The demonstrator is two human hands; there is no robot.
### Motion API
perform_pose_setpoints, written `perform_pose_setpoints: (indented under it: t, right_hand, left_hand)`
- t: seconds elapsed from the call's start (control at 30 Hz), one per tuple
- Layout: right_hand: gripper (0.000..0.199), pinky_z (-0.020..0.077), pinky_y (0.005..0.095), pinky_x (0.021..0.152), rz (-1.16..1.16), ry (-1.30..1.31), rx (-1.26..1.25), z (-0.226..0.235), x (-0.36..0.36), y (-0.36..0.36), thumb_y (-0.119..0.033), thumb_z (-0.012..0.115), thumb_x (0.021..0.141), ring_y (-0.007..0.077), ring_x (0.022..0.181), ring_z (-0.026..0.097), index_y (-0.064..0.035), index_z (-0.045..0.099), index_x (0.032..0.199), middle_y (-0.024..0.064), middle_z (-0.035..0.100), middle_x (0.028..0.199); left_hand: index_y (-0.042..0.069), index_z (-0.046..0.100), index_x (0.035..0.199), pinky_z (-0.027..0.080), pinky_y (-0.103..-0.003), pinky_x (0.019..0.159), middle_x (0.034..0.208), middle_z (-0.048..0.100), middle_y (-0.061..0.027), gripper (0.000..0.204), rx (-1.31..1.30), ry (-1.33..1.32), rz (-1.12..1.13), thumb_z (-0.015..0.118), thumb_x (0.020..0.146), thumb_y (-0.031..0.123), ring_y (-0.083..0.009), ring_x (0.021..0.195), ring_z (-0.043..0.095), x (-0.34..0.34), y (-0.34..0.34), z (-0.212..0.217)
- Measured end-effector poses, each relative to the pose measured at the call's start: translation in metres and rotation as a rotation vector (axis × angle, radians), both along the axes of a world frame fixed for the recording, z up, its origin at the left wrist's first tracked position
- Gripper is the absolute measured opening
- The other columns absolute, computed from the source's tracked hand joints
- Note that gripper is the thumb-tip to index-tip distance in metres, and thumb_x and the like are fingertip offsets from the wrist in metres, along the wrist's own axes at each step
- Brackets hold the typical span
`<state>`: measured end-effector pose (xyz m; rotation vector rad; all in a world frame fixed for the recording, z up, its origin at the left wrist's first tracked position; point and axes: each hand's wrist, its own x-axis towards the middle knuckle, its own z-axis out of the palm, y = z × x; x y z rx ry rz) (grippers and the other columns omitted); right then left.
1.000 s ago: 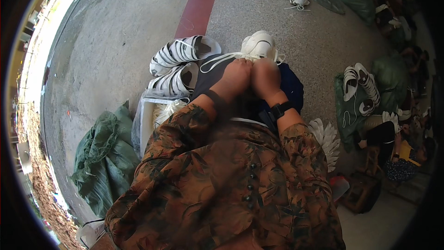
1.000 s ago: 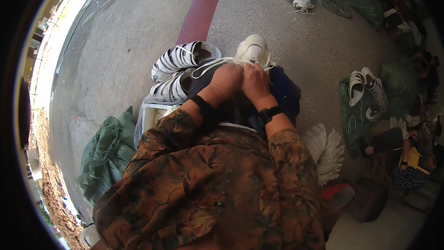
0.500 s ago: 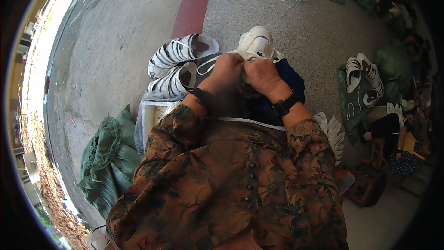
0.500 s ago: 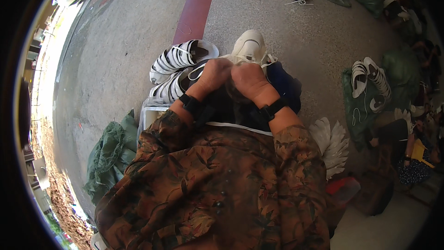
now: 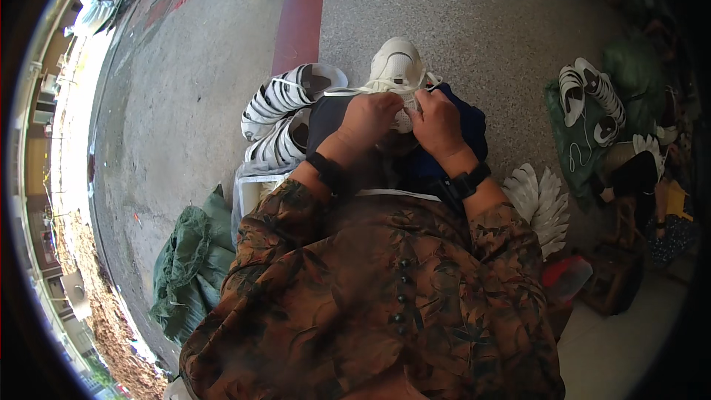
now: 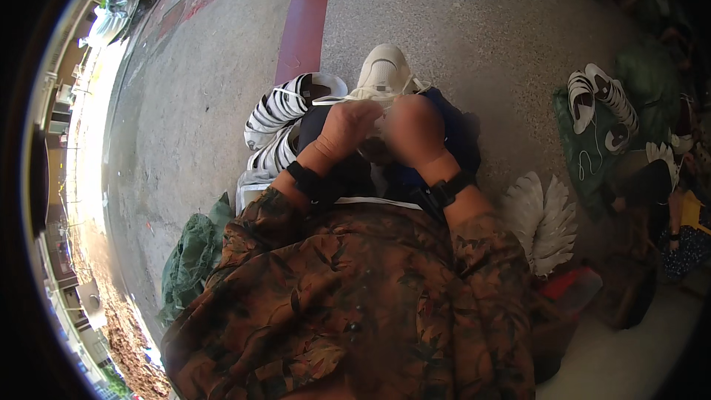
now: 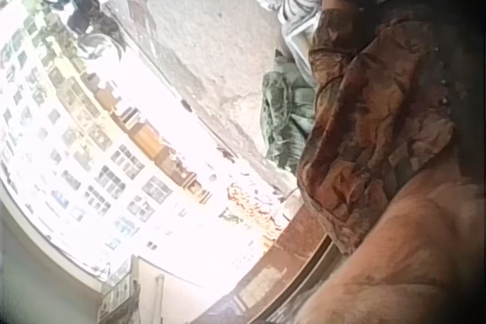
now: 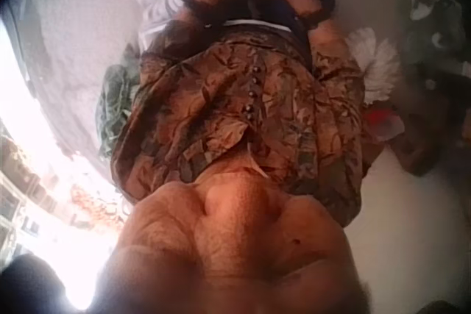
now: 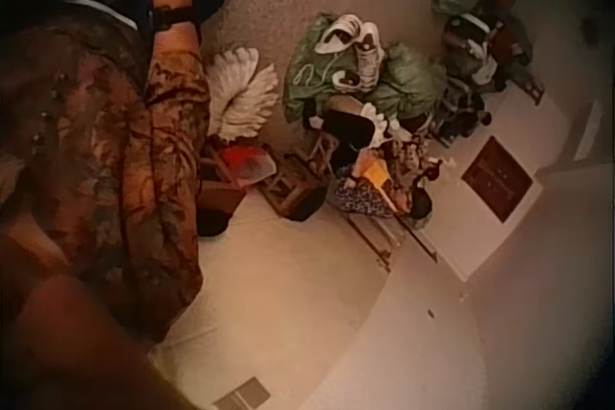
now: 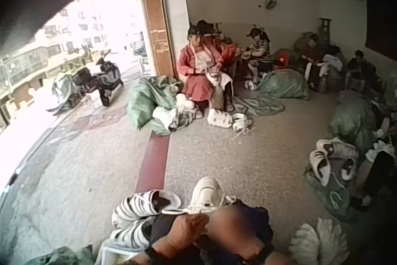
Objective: The person threads white shoelaces through the eyelets of a white sneaker held on their lap. They pull the laces tight and adjust the fit repeatedly. The task is performed by hand without tools.
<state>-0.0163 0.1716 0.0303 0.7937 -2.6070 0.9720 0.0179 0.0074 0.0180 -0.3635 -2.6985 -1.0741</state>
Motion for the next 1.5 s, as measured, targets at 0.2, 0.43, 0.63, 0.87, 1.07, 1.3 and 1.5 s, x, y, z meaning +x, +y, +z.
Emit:
perform_pose_setpoints:
  t: [0.2,0.43,0.63,0.87,1.07,1.3,1.5]
  right_hand:
    - [0.009,0.0484,0.0447,0.064,-0.071,-0.065,-0.037,-0.028,-0.010,0.001,-0.009,0.062,0.073,0.0389,0.071,0.059,-0.0010,0.058,0.070,0.0215,0.057,0.070]
    - [0.011,0.0466,0.0425,0.060,-0.120,-0.113,-0.119,-0.039,-0.014,0.001,-0.011,0.063,0.074,0.0345,0.067,0.060,-0.0018,0.060,0.069,0.0177,0.059,0.068]
    - [0.006,0.0484,0.0423,0.060,-0.174,-0.240,-0.131,-0.033,-0.014,0.010,-0.010,0.061,0.070,0.0360,0.070,0.061,-0.0049,0.061,0.067,0.0185,0.061,0.073]
    - [0.012,0.0517,0.0376,0.065,0.275,0.092,-0.175,-0.004,0.000,0.013,-0.005,0.059,0.073,0.0338,0.074,0.063,-0.0052,0.065,0.083,0.0160,0.060,0.100]
    - [0.007,0.0514,0.0364,0.064,0.457,0.004,-0.221,-0.011,-0.005,0.016,-0.005,0.059,0.077,0.0319,0.076,0.064,-0.0051,0.063,0.083,0.0138,0.063,0.085]
    - [0.005,0.0450,0.0278,0.054,0.147,-0.446,-0.552,-0.031,-0.012,0.006,-0.002,0.054,0.083,0.0166,0.056,0.058,-0.0009,0.057,0.079,0.0078,0.058,0.061]
    - [0.006,0.0434,0.0256,0.052,0.151,-0.569,-0.692,-0.037,-0.019,0.005,-0.001,0.054,0.082,0.0104,0.054,0.054,0.0016,0.058,0.079,0.0058,0.059,0.061]
  left_hand:
    - [0.010,0.064,0.084,0.051,-0.038,0.060,0.078,0.064,-0.0118,0.012,-0.199,0.033,0.080,0.059,0.074,0.010,-0.0303,0.072,0.064,-0.020,0.029,0.003]
    - [0.010,0.061,0.071,0.051,-0.037,0.062,0.073,0.060,-0.0072,0.007,-0.484,-0.017,0.062,0.059,0.074,0.016,-0.0278,0.073,0.062,-0.030,0.033,-0.019]
    - [0.004,0.061,0.074,0.048,-0.032,0.064,0.071,0.061,-0.0071,0.008,-0.249,0.000,-0.605,0.060,0.078,0.010,-0.0210,0.070,0.061,-0.019,-0.010,0.026]
    - [-0.001,0.062,0.080,0.043,-0.024,0.068,0.073,0.057,-0.0013,0.006,0.381,-0.268,-0.341,0.062,0.083,0.005,-0.0070,0.073,0.052,0.014,-0.030,0.006]
    - [0.001,0.064,0.083,0.046,-0.027,0.069,0.075,0.061,-0.0092,0.008,0.187,-0.087,-0.325,0.067,0.077,0.006,-0.0175,0.070,0.058,0.009,-0.019,0.002]
    - [0.006,0.065,0.090,0.049,-0.034,0.064,0.074,0.061,-0.0090,0.013,0.008,0.066,-0.012,0.062,0.078,0.009,-0.0269,0.071,0.060,0.014,-0.007,0.025]
    - [0.012,0.063,0.076,0.049,-0.037,0.059,0.069,0.060,-0.0058,0.004,-0.312,0.150,0.098,0.063,0.072,0.013,-0.0263,0.068,0.059,0.005,-0.008,0.006]
